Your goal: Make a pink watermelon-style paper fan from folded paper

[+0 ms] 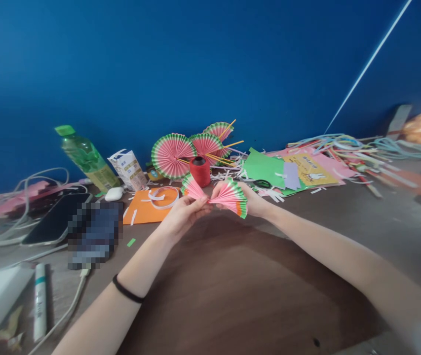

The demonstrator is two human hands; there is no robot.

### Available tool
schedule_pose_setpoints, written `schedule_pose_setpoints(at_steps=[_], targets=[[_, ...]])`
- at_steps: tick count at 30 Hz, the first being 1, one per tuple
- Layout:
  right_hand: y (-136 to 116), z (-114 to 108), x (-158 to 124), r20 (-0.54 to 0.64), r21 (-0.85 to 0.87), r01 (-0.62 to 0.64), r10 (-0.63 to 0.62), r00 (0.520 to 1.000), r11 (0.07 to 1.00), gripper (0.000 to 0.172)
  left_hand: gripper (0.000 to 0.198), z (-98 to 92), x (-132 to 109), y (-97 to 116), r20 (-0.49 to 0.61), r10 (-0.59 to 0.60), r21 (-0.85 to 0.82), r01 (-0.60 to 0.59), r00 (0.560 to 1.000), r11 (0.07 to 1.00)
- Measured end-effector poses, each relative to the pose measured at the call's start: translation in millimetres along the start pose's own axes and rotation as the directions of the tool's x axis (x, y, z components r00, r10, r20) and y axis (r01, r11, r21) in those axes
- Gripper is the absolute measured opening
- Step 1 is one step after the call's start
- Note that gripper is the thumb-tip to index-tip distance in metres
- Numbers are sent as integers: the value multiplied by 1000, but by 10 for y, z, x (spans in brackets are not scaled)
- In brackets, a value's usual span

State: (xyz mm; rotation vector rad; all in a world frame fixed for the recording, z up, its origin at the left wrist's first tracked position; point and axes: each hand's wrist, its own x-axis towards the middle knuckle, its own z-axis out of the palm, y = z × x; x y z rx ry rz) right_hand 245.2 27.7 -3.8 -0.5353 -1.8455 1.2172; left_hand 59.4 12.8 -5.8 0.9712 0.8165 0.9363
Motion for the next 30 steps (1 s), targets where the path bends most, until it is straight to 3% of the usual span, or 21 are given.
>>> schedule_pose_setpoints(at_steps=[6, 16, 22, 25, 30], targets=[[-22, 16, -7, -33, -24, -14, 13, 999, 1000, 28, 29, 32, -27, 24, -16, 46, 57, -45, 999, 997], [103, 45, -28, -100, -59, -103, 97, 990, 993, 29, 36, 31, -52, 60, -83, 99, 424, -55, 992, 904], [162, 15, -28, -124, 209, -163, 192, 974, 964, 28, 33, 65, -36, 13, 19, 10, 220, -14, 1000, 975], [172, 7, -21, -80, 312, -183, 218, 973, 932, 28, 30, 68, -30, -27, 46, -23, 148, 16, 999, 989], [126, 22, 6, -79, 432, -143, 195, 978, 890, 27, 29, 51, -23, -53, 59, -62, 51, 60, 996, 997]])
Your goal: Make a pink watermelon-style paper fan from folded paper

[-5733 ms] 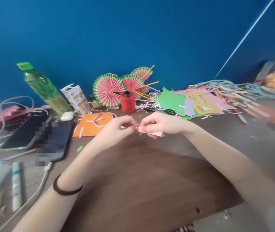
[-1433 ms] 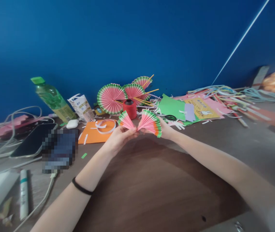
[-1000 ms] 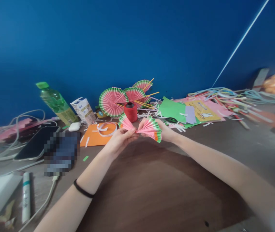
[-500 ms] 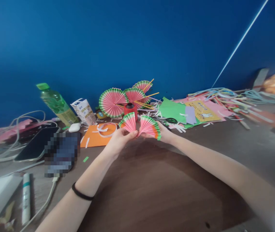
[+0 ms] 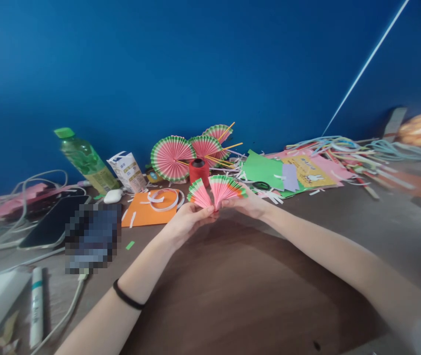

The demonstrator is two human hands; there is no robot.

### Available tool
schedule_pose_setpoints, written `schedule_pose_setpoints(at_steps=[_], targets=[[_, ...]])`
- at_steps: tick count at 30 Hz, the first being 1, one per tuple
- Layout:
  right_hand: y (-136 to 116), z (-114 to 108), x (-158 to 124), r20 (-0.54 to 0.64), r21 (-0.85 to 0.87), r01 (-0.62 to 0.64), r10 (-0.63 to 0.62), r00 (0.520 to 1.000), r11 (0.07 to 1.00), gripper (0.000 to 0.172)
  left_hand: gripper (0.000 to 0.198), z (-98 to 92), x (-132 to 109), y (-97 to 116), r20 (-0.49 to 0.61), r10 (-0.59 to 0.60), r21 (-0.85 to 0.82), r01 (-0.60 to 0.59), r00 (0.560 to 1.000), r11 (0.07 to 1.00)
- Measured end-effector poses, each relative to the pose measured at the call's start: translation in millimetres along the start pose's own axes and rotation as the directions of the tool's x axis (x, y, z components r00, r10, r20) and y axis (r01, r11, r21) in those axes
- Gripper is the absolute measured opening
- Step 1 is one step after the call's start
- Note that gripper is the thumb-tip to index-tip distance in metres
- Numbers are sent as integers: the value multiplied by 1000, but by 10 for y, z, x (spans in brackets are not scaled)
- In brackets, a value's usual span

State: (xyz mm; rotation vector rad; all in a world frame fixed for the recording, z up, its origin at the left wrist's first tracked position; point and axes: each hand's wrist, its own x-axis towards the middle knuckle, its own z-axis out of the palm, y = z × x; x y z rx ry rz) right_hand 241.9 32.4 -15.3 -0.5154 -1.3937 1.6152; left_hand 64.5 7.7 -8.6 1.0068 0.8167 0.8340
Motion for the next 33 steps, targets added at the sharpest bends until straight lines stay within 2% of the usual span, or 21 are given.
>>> schedule_pose_setpoints(at_steps=[6, 11, 16, 20, 26, 33], targets=[[13, 3, 13, 46, 29, 53, -55, 997, 998, 20, 29, 13, 4, -38, 31, 24, -3, -24, 999, 1000], [28, 11, 15, -18, -9, 59, -59, 998, 998, 19, 29, 8, 17, -87, 11, 101, 44, -101, 995, 994], [44, 23, 21, -73, -35, 74, -76, 994, 997, 20, 32, 0, 27, -106, -18, 88, 53, -87, 996, 995], [55, 8, 18, -35, -37, 59, -60, 998, 998, 19, 34, -34, 47, -149, -12, 87, 100, -85, 996, 991], [45, -2, 15, -5, -76, 60, -61, 998, 995, 20, 32, -85, 64, -186, 31, 159, 206, -162, 987, 965], [1, 47, 6, 10, -15, 40, -40, 999, 999, 18, 31, -101, 79, -237, 66, 205, 207, -214, 977, 955]])
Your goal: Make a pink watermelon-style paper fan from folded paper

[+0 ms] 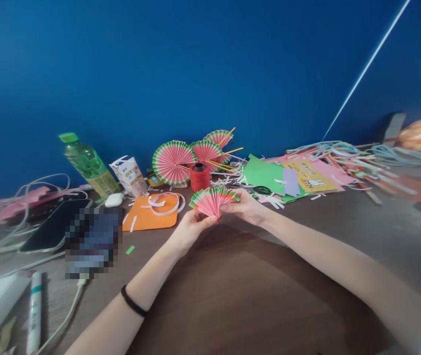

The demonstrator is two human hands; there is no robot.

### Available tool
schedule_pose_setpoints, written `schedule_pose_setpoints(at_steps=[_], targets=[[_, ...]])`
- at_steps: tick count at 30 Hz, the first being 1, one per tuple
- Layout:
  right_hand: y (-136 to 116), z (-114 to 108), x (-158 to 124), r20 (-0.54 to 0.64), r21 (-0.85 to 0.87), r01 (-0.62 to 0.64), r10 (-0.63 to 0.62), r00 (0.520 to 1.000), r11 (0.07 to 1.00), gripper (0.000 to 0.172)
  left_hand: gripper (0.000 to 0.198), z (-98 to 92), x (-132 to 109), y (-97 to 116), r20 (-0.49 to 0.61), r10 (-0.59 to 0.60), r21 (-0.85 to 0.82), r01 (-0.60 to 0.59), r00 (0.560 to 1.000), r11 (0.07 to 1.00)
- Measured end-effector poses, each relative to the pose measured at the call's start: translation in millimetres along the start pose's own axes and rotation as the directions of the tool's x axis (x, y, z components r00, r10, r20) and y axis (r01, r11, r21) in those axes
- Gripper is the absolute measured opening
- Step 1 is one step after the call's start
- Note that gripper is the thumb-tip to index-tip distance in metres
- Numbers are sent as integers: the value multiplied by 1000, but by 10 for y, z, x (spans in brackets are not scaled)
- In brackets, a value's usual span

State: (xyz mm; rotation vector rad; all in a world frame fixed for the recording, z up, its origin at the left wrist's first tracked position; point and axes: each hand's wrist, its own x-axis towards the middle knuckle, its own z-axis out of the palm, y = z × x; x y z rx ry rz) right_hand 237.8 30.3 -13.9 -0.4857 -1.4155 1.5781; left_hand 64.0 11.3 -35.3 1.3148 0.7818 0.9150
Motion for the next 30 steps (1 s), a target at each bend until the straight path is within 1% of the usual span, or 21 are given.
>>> schedule_pose_setpoints(at_steps=[4, 12, 17, 21, 26, 30], targets=[[-9, 2, -3, 23, -37, 7, -6, 1000, 999, 16, 32, -2, 6, -24, 17, 4, -8, -4, 1000, 1000], [9, -31, -9, 34, -98, 27, -23, 999, 995, 15, 37, 1, -14, 42, -3, 4, 118, -3, 1000, 993], [28, -39, -3, 21, -87, -13, 15, 1000, 996, 16, 37, 11, -9, 85, -12, 6, 209, -3, 1000, 978], [21, -43, 1, 4, -75, -44, 44, 999, 996, 21, 35, 4, -10, 100, -23, 21, 256, -14, 1000, 967], [-1, -59, 4, 31, -166, -39, 44, 999, 985, 23, 31, -7, -6, 129, 13, 36, 323, -38, 999, 945], [-27, -72, 7, 54, -271, -6, 21, 998, 963, 20, 26, -8, -12, 184, 21, 1, 411, -9, 1000, 912]])
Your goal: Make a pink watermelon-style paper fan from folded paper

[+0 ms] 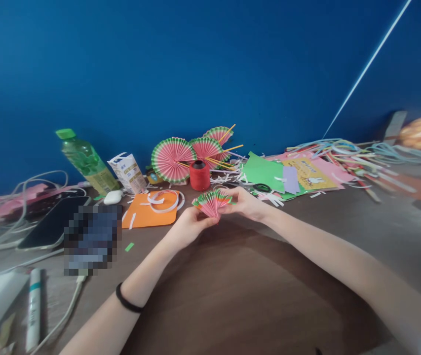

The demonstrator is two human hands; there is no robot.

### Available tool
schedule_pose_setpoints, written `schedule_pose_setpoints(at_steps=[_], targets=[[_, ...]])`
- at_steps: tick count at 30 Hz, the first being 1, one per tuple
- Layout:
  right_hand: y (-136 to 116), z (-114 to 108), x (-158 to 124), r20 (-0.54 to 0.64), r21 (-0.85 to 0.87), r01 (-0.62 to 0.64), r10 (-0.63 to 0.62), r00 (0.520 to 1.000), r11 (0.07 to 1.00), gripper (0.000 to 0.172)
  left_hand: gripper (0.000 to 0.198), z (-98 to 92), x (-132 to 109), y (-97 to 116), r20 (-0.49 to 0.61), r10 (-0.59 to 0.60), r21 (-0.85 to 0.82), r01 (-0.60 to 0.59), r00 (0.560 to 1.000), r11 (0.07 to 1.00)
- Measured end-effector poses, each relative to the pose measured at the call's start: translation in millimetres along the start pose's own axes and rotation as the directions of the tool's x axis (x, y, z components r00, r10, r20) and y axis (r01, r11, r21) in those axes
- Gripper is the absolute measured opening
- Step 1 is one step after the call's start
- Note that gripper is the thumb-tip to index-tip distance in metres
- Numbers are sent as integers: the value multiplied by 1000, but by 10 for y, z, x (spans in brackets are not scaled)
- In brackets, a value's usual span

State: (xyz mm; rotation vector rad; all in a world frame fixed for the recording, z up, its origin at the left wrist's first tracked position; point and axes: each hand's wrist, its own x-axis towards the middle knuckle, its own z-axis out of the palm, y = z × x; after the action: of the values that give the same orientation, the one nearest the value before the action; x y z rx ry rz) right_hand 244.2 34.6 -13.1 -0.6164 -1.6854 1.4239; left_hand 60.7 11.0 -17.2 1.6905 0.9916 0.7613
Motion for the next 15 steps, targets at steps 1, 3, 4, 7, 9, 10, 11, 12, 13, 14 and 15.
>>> schedule_pose_setpoints(at_steps=[1, 3, 4, 7, 9, 10, 11, 12, 13, 14, 15], targets=[[-9, -7, 1, 5, -29, 0, 0, 1000, 1000, 19, 25, -7, -2, 9, 2, -8, 24, 8, 1000, 1000], [-30, -24, 3, 21, -92, -19, 21, 1000, 996, 20, 24, -24, -7, 16, 6, -25, 68, 25, 1000, 997], [-41, -33, 3, 27, -121, -30, 33, 999, 992, 22, 25, -34, -10, 16, 7, -31, 85, 31, 999, 996], [-71, -49, -1, 38, -159, -60, 67, 997, 985, 27, 30, -61, -23, 23, 39, -36, 108, 32, 999, 994], [-82, -49, -4, 44, -137, -75, 81, 996, 988, 28, 33, -74, -37, 51, 93, -36, 104, 26, 995, 994], [-82, -48, -5, 45, -122, -80, 86, 995, 989, 29, 34, -79, -46, 73, 125, -41, 96, 29, 991, 995], [-79, -46, -5, 43, -107, -81, 86, 995, 991, 30, 34, -81, -54, 100, 152, -48, 88, 35, 987, 996], [-72, -46, -5, 42, -93, -80, 84, 996, 992, 32, 33, -83, -63, 130, 172, -52, 82, 38, 984, 996], [-62, -46, -4, 41, -79, -76, 79, 996, 994, 33, 32, -82, -72, 161, 190, -52, 79, 38, 980, 996], [-51, -48, -3, 42, -64, -74, 76, 996, 995, 34, 30, -80, -81, 191, 205, -51, 77, 36, 977, 996], [-40, -50, -1, 44, -50, -73, 75, 996, 996, 33, 28, -75, -89, 218, 222, -54, 75, 38, 974, 996]])
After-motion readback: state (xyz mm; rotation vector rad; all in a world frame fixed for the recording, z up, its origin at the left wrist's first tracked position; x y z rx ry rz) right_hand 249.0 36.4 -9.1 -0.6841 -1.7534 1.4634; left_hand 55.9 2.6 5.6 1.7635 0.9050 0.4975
